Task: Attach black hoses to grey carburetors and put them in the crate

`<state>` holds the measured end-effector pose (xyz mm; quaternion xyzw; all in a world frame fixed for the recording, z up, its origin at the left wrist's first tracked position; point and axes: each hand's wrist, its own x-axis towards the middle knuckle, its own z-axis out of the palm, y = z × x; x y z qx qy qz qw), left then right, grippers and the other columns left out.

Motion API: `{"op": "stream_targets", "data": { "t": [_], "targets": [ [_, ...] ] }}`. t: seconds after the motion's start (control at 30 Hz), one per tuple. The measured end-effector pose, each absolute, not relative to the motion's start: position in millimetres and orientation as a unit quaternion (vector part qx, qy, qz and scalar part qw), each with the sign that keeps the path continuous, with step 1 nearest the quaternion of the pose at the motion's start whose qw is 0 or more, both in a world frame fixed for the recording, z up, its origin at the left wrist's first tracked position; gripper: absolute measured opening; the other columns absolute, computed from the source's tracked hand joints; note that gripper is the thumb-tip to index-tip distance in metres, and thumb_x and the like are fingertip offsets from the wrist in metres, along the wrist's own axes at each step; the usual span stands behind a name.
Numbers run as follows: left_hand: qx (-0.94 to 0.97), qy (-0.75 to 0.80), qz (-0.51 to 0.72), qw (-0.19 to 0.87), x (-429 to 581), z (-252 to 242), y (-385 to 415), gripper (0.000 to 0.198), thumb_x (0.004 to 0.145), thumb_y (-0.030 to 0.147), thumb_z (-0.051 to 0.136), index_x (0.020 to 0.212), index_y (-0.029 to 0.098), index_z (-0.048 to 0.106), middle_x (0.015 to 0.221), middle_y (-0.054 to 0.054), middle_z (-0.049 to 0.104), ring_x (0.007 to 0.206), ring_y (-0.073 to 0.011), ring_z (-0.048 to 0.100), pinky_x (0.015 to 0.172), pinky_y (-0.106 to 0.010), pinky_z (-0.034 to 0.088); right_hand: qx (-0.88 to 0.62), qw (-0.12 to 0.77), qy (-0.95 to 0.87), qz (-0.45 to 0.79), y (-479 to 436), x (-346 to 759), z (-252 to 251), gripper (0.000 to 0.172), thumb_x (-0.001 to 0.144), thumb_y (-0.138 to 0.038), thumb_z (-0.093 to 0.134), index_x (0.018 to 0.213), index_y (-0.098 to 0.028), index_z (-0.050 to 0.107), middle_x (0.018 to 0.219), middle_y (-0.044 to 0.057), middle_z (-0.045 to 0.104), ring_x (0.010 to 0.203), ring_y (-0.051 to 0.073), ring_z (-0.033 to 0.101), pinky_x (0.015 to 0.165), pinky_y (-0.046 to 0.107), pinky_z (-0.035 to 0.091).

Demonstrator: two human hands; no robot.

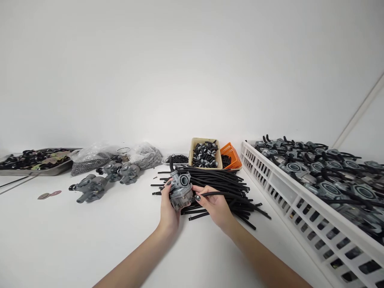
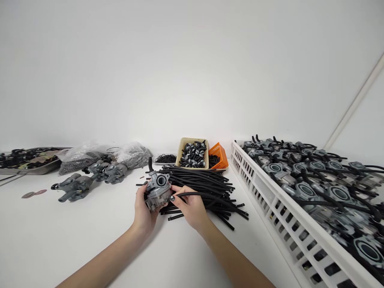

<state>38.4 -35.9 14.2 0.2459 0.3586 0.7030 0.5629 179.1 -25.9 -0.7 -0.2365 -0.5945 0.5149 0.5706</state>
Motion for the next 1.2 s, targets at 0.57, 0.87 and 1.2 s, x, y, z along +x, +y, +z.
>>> {"op": "stream_targets", "data": {
  "t": [0.57,0.87,1.2],
  "targets": [
    [0.331,0.281,0.628,0.646,40.6,7.5,-38.3,0.055,0.067,0.047,0.071,0.113,0.02,0.062,0.108,-0.007,0.07,0.102,-0.0303,0.064,0.083,-0.038,0.053,-0.288,0.585,-0.545,0.527,-20.0,188.8,2.1,0.048,0.054,-0.048,0.088,0.076,-0.023,0.053,0.071,-0.001,0.061,0.065,0.016,0.058,0.06,0.03,0.052],
    [0.38,0.267,0.634,0.618,36.9,12.3,-35.7,0.051,0.065,0.054,0.074,0.101,0.018,0.066,0.105,-0.009,0.071,0.107,-0.0314,0.063,0.088,-0.038,0.052,-0.32,0.604,-0.533,0.499,-16.0,191.0,-6.4,0.063,0.052,-0.038,0.09,0.109,-0.024,0.067,0.112,0.009,0.063,0.091,0.022,0.061,0.076,0.035,0.056],
    [0.291,0.307,0.522,0.741,33.8,16.7,-41.2,0.063,0.078,0.07,0.05,0.102,0.014,0.068,0.077,-0.013,0.074,0.073,-0.0307,0.071,0.059,-0.038,0.055,-0.263,0.512,-0.618,0.536,-32.5,191.7,5.8,0.062,0.073,-0.05,0.076,0.129,-0.026,0.061,0.136,0.008,0.057,0.097,0.025,0.063,0.063,0.031,0.057]
  ]
}}
